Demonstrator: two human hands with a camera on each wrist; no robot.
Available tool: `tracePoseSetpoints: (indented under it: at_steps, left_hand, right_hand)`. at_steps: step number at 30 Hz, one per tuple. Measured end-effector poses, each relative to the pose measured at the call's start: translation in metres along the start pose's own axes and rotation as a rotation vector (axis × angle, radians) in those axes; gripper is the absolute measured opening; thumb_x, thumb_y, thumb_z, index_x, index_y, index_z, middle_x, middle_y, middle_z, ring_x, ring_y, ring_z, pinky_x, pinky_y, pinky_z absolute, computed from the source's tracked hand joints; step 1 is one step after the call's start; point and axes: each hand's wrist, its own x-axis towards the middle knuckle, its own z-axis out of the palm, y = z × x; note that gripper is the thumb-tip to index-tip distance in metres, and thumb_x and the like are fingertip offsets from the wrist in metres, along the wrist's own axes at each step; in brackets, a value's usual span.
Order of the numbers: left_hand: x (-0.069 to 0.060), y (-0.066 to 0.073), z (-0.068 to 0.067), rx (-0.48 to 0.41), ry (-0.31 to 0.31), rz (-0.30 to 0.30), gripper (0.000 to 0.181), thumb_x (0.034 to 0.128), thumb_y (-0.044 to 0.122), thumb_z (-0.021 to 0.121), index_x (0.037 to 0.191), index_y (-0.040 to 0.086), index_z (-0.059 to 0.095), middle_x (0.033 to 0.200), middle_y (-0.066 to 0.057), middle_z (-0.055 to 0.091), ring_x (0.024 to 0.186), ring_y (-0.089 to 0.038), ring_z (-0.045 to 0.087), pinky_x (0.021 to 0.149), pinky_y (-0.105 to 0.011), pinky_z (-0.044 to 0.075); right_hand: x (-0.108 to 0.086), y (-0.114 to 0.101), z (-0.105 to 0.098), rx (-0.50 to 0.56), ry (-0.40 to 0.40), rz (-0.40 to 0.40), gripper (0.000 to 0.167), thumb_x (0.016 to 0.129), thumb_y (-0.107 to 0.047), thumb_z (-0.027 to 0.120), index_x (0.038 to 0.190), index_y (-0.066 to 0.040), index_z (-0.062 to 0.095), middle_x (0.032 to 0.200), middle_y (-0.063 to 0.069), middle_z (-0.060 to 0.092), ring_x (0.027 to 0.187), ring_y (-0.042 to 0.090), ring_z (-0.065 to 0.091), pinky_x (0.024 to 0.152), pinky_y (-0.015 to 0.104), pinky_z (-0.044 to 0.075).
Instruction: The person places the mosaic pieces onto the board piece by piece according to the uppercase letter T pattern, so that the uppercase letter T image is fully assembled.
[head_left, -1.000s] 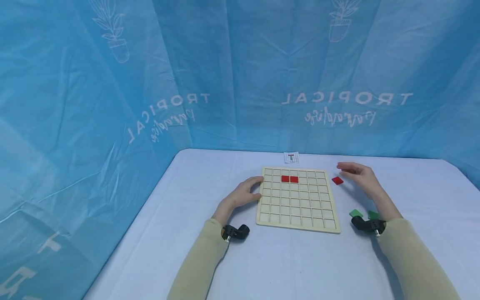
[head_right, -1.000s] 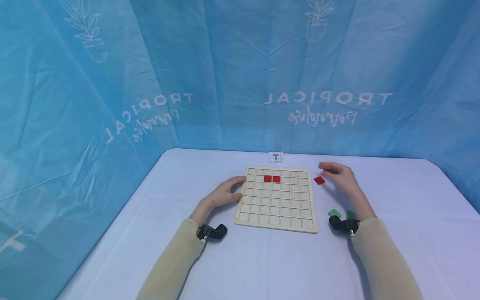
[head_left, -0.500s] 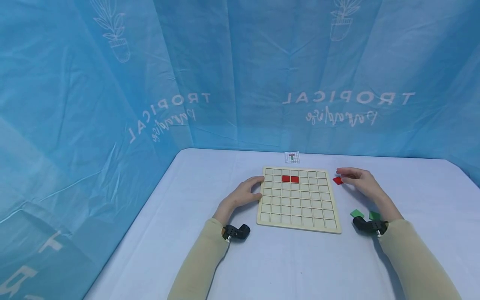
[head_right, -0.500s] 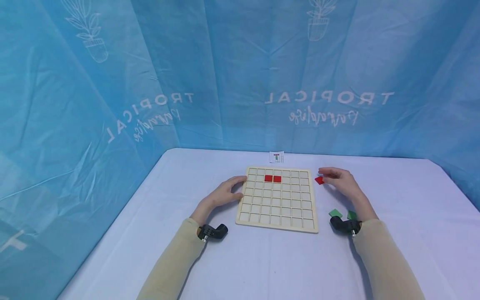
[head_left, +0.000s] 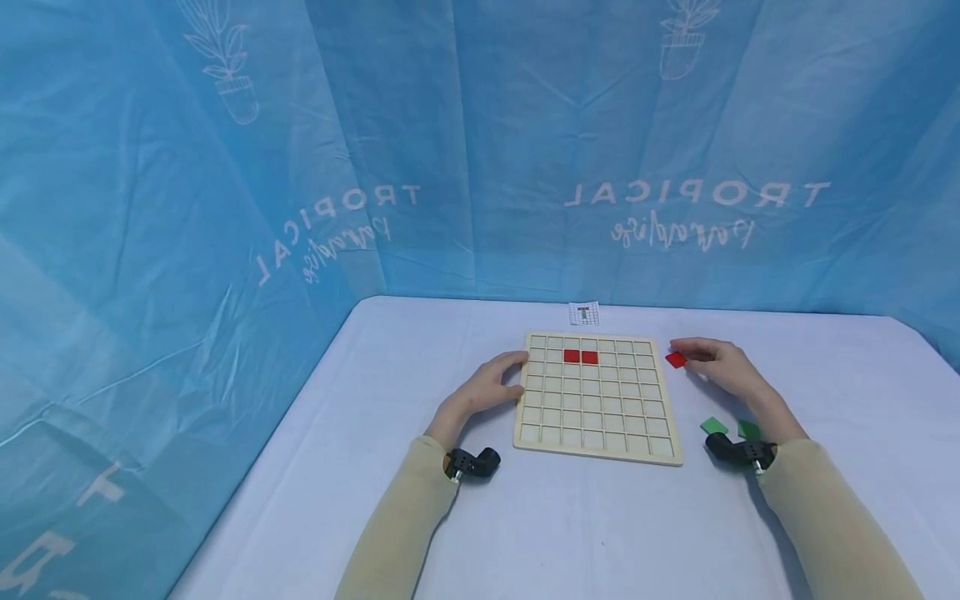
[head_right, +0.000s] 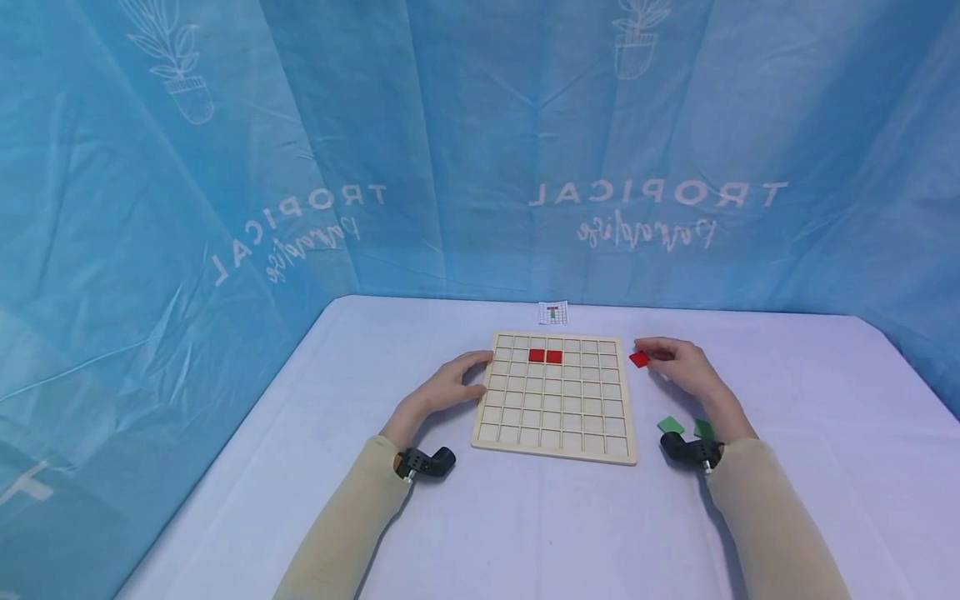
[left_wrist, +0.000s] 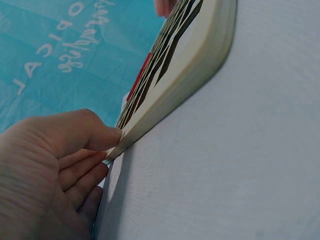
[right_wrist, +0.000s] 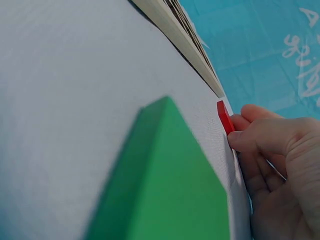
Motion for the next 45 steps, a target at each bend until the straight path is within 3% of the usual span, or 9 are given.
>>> tracePoseSetpoints:
  at_steps: [15, 21, 27, 30, 34, 36, 41, 45]
  left_hand:
    - [0.000, 0.000, 0.000, -0.012, 0.004, 0.000, 0.061, 0.0877, 0.011, 0.062, 0.143, 0.005, 0.038, 0.147, -0.009, 0.037, 0.138, -0.023, 0.027, 0.113, -0.035, 0.022]
    - [0.000, -0.001, 0.000, -0.022, 0.000, 0.009, 0.061, 0.0878, 0.011, 0.062, 0.143, 0.005, 0.038, 0.147, -0.010, 0.037, 0.138, -0.024, 0.027, 0.113, -0.036, 0.021]
    - [0.000, -0.001, -0.001, -0.024, 0.001, 0.010, 0.060, 0.0879, 0.011, 0.061, 0.143, 0.005, 0.038, 0.147, -0.010, 0.037, 0.138, -0.023, 0.027, 0.113, -0.035, 0.022]
    - [0.000, -0.001, -0.001, -0.022, 0.000, 0.011, 0.060, 0.0883, 0.010, 0.061, 0.144, 0.005, 0.038, 0.147, -0.010, 0.037, 0.138, -0.023, 0.027, 0.113, -0.034, 0.022]
    - [0.000, 0.000, -0.001, -0.023, 0.003, 0.015, 0.060, 0.0882, 0.010, 0.061, 0.143, 0.004, 0.038, 0.147, -0.010, 0.037, 0.138, -0.023, 0.027, 0.113, -0.034, 0.022]
    - [0.000, 0.000, -0.001, -0.026, 0.005, 0.015, 0.060, 0.0881, 0.010, 0.061, 0.143, 0.004, 0.038, 0.147, -0.010, 0.037, 0.138, -0.024, 0.027, 0.113, -0.035, 0.022]
    - [0.000, -0.001, -0.001, -0.023, 0.004, 0.013, 0.060, 0.0882, 0.010, 0.062, 0.143, 0.004, 0.038, 0.147, -0.010, 0.037, 0.138, -0.023, 0.028, 0.113, -0.035, 0.022]
    - [0.000, -0.001, 0.000, -0.020, 0.001, 0.012, 0.061, 0.0883, 0.010, 0.062, 0.144, 0.004, 0.038, 0.147, -0.010, 0.037, 0.138, -0.023, 0.027, 0.113, -0.034, 0.022]
  right_hand:
    - [-0.001, -0.005, -0.001, -0.091, 0.021, -0.029, 0.039, 0.092, -0.009, 0.057, 0.130, 0.000, 0.054, 0.126, 0.024, 0.054, 0.111, 0.037, 0.051, 0.085, 0.046, 0.050]
    - [-0.005, -0.009, -0.007, -0.049, 0.024, -0.005, 0.040, 0.093, -0.011, 0.057, 0.132, -0.001, 0.052, 0.132, 0.023, 0.050, 0.117, 0.038, 0.047, 0.097, 0.055, 0.041]
    - [-0.007, -0.019, -0.015, 0.010, 0.045, -0.042, 0.041, 0.095, -0.014, 0.056, 0.132, 0.002, 0.050, 0.132, 0.025, 0.049, 0.118, 0.040, 0.046, 0.100, 0.058, 0.036]
    - [-0.008, -0.025, -0.018, 0.013, 0.052, -0.060, 0.042, 0.095, -0.015, 0.055, 0.133, 0.003, 0.049, 0.132, 0.025, 0.049, 0.117, 0.039, 0.047, 0.099, 0.054, 0.040]
    - [-0.005, -0.031, -0.020, 0.003, 0.058, -0.078, 0.042, 0.096, -0.018, 0.055, 0.132, 0.002, 0.050, 0.131, 0.023, 0.051, 0.115, 0.035, 0.050, 0.092, 0.032, 0.048]
    - [-0.003, -0.032, -0.020, 0.003, 0.059, -0.083, 0.043, 0.096, -0.020, 0.056, 0.132, 0.002, 0.051, 0.131, 0.022, 0.051, 0.115, 0.034, 0.050, 0.089, 0.026, 0.048]
    - [0.002, -0.034, -0.015, 0.022, 0.064, -0.094, 0.044, 0.094, -0.021, 0.059, 0.131, 0.001, 0.052, 0.130, 0.021, 0.052, 0.114, 0.034, 0.051, 0.093, 0.039, 0.048]
    - [0.006, -0.034, -0.009, 0.041, 0.089, -0.123, 0.046, 0.092, -0.024, 0.062, 0.130, 0.001, 0.054, 0.127, 0.019, 0.055, 0.111, 0.030, 0.054, 0.089, 0.034, 0.051]
